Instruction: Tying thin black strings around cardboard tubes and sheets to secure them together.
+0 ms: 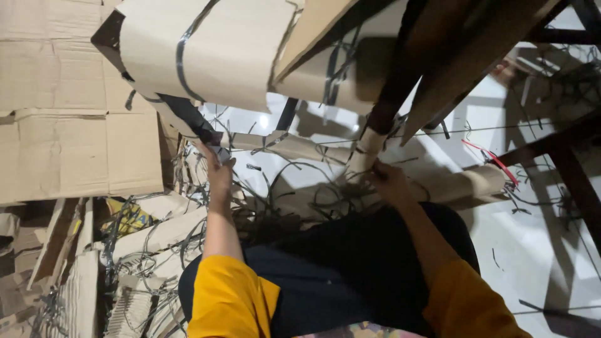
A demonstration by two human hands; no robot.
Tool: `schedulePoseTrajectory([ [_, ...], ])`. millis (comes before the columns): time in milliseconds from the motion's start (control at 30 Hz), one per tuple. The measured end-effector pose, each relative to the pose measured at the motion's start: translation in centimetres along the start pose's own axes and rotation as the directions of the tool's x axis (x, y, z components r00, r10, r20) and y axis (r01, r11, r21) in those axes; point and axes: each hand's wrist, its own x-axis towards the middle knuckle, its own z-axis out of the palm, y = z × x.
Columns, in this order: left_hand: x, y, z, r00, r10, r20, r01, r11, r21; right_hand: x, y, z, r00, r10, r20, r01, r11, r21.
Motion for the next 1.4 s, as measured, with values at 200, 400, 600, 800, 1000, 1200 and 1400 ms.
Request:
schedulePoseTrajectory([
  [200,-1.2,-9.7,5.7,0.864,-0.422,0.275,0.288,0.862,0.416,-0.5,-1.1,4.2,0.991,-0.13,0.027,0.131,0.99,-0.057],
  [400,-11.2,-2.3,8.3,0.834,-0.231,0.501,-0.009,0.902,0.431,-1.9,-5.2,11.8,0.942,-0.315,0.118,0.318,0.948,-0.008],
  [600,-14.5,2.6,5.6,0.912,-0.274,0.306,0.082,0.851,0.519,-2.1,-8.7,12.2,0.845,-0.416,0.337,0.381,0.909,0.169],
  [800,-16.4,5.5,5.2,0.99,-0.094,0.104,0.025,0.851,0.525,0.0,-13.2,7.0,0.969,-0.247,-0.01,0.246,0.959,0.141],
  [1000,-15.5,0.9,5.6,0.98,0.176,-0.09,-0.087,0.794,0.602,9.0,-4.5,3.8,0.876,0.231,-0.424,-0.21,0.973,0.096],
  [1200,-14.7,-3.5,5.2,0.959,0.236,-0.159,-0.082,0.764,0.64,16.6,-2.9,0.5,0.864,-0.072,-0.498,0.084,0.996,0.002],
  [1400,-14.9,-1.6,5.7,0.957,-0.07,-0.283,0.232,0.771,0.593,19.6,-7.1,0.0,0.913,0.101,-0.394,-0.119,0.993,-0.02],
])
